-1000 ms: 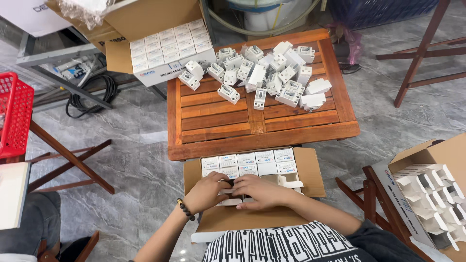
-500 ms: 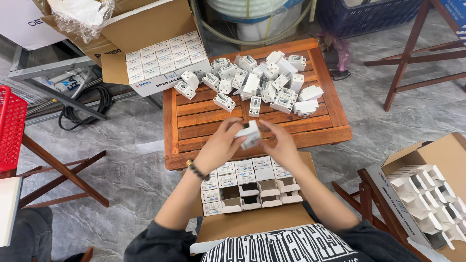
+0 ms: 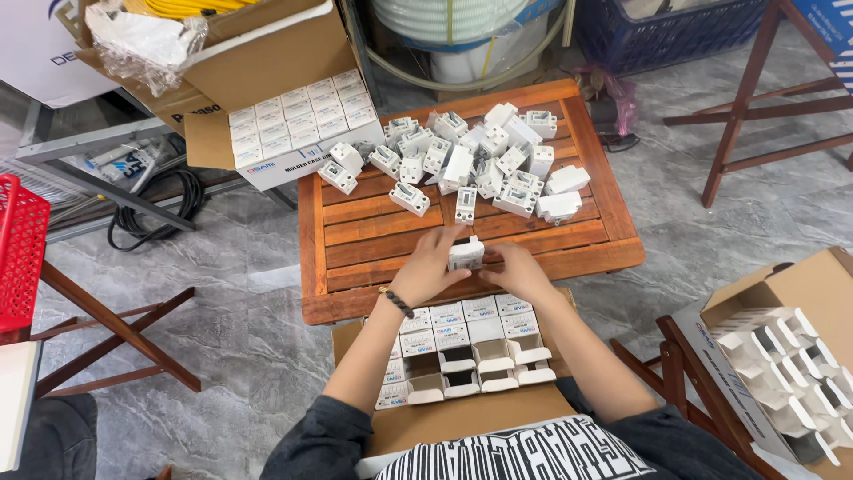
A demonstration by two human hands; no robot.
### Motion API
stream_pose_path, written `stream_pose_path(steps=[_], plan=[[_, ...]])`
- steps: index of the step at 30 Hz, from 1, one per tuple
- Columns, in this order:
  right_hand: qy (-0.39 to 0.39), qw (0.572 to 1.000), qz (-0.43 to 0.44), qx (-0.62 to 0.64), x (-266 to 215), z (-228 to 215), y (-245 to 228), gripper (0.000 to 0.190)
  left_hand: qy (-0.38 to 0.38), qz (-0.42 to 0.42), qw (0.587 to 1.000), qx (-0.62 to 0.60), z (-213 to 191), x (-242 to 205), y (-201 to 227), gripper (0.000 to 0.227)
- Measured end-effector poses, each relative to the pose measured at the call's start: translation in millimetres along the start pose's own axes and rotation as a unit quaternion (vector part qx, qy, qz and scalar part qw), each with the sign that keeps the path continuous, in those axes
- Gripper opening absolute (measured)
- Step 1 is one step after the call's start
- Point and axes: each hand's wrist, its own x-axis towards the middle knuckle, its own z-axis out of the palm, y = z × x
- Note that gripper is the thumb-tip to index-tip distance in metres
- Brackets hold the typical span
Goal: The person picks up white electrical components from a wooden table, places them into small white boxes, wraps them in plastic, and arranges the boxes in a larger cardboard box. The process is repeated for several components.
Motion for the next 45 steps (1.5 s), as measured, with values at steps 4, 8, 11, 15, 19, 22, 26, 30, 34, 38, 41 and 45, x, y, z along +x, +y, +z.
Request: stream_pose_path(steps=[4, 8, 11, 15, 19, 22, 26, 30, 34, 38, 41, 45], plan=[[0.075, 0.991, -0.049, -0.098, 19, -20, 52, 0.053, 0.057, -0.028, 0.996, -0.055, -61, -26, 31, 0.088], [0.145, 0.957, -0.001, -0.250, 60, -44, 133, 0.063, 0.066, -0.052, 0.994, -0.069, -85, -37, 22, 0.088], [0.100, 0.957, 0.044, -0.268, 82, -60, 159, 0.072, 0.069, -0.067, 0.991, -0.092, -95, -45, 25, 0.083], [0.096, 0.938, 0.036, -0.330, 84, -63, 160, 0.069, 0.080, -0.062, 0.989, -0.111, -97, -50, 30, 0.086], [0.137, 0.922, 0.015, -0.363, 78, -58, 163, 0.071, 0.083, -0.039, 0.987, -0.132, -88, -50, 31, 0.083], [0.165, 0.924, -0.002, -0.344, 74, -59, 170, 0.057, 0.091, -0.034, 0.986, -0.137, -86, -54, 37, 0.079], [0.185, 0.921, -0.014, -0.344, 67, -55, 167, 0.054, 0.085, -0.033, 0.985, -0.145, -80, -58, 39, 0.076], [0.167, 0.923, -0.007, -0.348, 62, -47, 161, 0.065, 0.087, -0.012, 0.984, -0.156, -74, -61, 41, 0.073], [0.164, 0.911, -0.001, -0.379, 65, -52, 161, 0.061, 0.095, 0.009, 0.981, -0.168, -70, -66, 38, 0.068], [0.142, 0.913, 0.020, -0.381, 42, -76, 117, 0.062, 0.106, 0.017, 0.981, -0.164, -76, -72, 46, 0.064], [0.180, 0.968, 0.003, -0.174, 20, -106, 61, 0.064, 0.107, 0.033, 0.977, -0.183, -80, -71, 49, 0.061], [0.140, 0.973, -0.012, 0.184, -5, -119, -18, 0.071, 0.098, 0.041, 0.955, -0.276, -77, -69, 52, 0.064]])
